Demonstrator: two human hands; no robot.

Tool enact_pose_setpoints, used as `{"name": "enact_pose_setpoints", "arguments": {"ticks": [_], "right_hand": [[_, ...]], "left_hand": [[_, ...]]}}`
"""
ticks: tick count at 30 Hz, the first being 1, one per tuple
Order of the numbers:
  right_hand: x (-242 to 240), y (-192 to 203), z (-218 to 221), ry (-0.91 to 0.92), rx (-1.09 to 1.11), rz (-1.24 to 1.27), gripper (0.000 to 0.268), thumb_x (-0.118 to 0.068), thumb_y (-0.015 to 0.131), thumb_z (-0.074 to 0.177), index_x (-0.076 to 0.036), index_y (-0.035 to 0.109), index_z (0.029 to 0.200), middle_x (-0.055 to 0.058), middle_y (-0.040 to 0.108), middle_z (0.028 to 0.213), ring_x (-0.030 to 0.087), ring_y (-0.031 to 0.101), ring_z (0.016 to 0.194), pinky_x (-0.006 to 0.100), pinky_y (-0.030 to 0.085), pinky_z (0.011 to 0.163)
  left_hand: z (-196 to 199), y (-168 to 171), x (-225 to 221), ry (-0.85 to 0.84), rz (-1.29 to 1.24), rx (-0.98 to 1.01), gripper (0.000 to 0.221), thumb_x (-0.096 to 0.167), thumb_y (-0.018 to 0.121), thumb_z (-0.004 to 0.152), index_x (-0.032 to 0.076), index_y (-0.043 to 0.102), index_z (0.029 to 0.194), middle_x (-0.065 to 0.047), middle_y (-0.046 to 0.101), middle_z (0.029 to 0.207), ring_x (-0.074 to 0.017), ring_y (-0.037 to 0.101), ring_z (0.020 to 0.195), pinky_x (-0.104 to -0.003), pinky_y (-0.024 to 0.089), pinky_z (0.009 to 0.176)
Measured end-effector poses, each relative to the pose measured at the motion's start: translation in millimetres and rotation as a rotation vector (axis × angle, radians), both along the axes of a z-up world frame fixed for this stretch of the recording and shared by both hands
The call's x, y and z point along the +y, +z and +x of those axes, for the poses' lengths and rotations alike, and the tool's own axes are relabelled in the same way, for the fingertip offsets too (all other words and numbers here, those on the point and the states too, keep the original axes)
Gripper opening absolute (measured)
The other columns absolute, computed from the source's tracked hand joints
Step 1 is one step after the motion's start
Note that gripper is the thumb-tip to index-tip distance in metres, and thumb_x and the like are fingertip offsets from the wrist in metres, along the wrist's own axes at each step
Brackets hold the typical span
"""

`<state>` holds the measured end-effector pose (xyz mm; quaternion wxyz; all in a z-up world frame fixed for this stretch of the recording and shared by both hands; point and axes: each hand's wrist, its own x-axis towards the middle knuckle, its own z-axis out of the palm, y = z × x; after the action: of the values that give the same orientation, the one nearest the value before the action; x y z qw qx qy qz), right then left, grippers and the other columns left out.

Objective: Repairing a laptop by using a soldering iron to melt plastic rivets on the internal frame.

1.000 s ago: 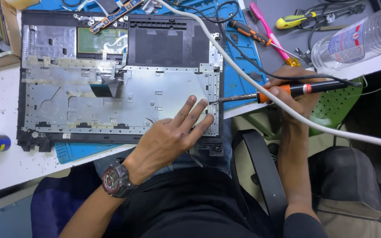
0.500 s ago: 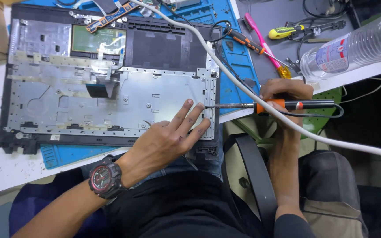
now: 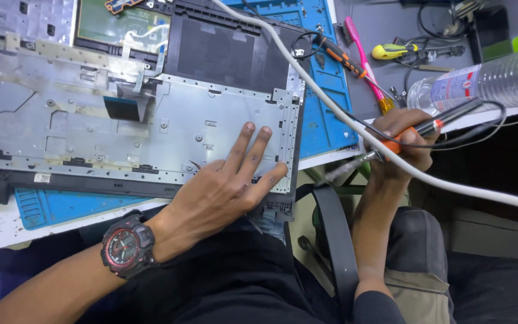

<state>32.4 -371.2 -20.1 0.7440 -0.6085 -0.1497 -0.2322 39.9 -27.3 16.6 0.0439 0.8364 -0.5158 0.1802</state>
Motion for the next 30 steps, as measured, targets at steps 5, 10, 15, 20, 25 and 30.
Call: {"name": "enact_pose_setpoints", "arguments": {"ticks": [5,10,15,20,25,30], "right_hand": [[4,32,14,0.722,0.043,0.235,0.026,-0.025,0.057,0.1,-0.004,0.07,0.093,0.005,0.061,0.053,0.015,0.051,0.035,0.026,0.034,0.036],[-15,26,-6,0.65,0.004,0.285,0.044,-0.025,0.059,0.095,-0.008,0.051,0.135,0.007,0.046,0.05,0.018,0.032,0.036,0.033,0.026,0.034],[-4,62,-12,0.305,-0.039,0.366,0.09,-0.021,0.056,0.101,-0.043,-0.001,0.167,0.013,0.061,0.066,0.024,0.047,0.046,0.039,0.048,0.04],[48,48,5,0.19,0.138,0.455,0.106,-0.016,0.062,0.091,-0.039,-0.008,0.168,0.014,0.044,0.06,0.022,0.038,0.043,0.033,0.031,0.043],[48,32,4,0.043,0.094,0.308,0.097,-0.015,0.059,0.096,-0.035,-0.002,0.168,0.018,0.055,0.061,0.022,0.048,0.04,0.044,0.054,0.051],[34,5,6,-0.286,0.041,-0.063,0.041,-0.042,0.073,0.093,-0.007,0.057,0.107,0.008,0.055,0.077,0.014,0.046,0.063,0.023,0.036,0.059]], "left_hand": [[1,-2,1,-0.015,0.076,-0.035,0.072,-0.015,0.052,0.086,0.025,0.053,0.145,-0.03,0.05,0.148,-0.0457,0.056,0.133,-0.028,0.052,0.039],[2,-6,1,-0.019,0.107,-0.037,0.072,-0.012,0.053,0.087,0.026,0.05,0.148,-0.031,0.046,0.15,-0.0474,0.053,0.134,-0.029,0.055,0.038],[-1,-8,1,-0.028,0.068,-0.041,0.06,-0.005,0.054,0.092,0.026,0.053,0.144,-0.031,0.049,0.148,-0.0475,0.055,0.132,-0.031,0.058,0.041],[0,-6,1,-0.024,0.029,-0.057,0.056,-0.006,0.055,0.091,0.024,0.055,0.139,-0.031,0.053,0.145,-0.0456,0.059,0.13,-0.029,0.056,0.041],[1,-7,1,-0.03,0.035,-0.051,0.053,-0.004,0.052,0.095,0.024,0.055,0.14,-0.031,0.052,0.147,-0.046,0.057,0.132,-0.028,0.056,0.047],[2,-7,3,-0.039,0.04,-0.044,0.057,-0.007,0.057,0.093,0.024,0.055,0.141,-0.03,0.052,0.146,-0.0448,0.056,0.133,-0.027,0.056,0.05]]}}
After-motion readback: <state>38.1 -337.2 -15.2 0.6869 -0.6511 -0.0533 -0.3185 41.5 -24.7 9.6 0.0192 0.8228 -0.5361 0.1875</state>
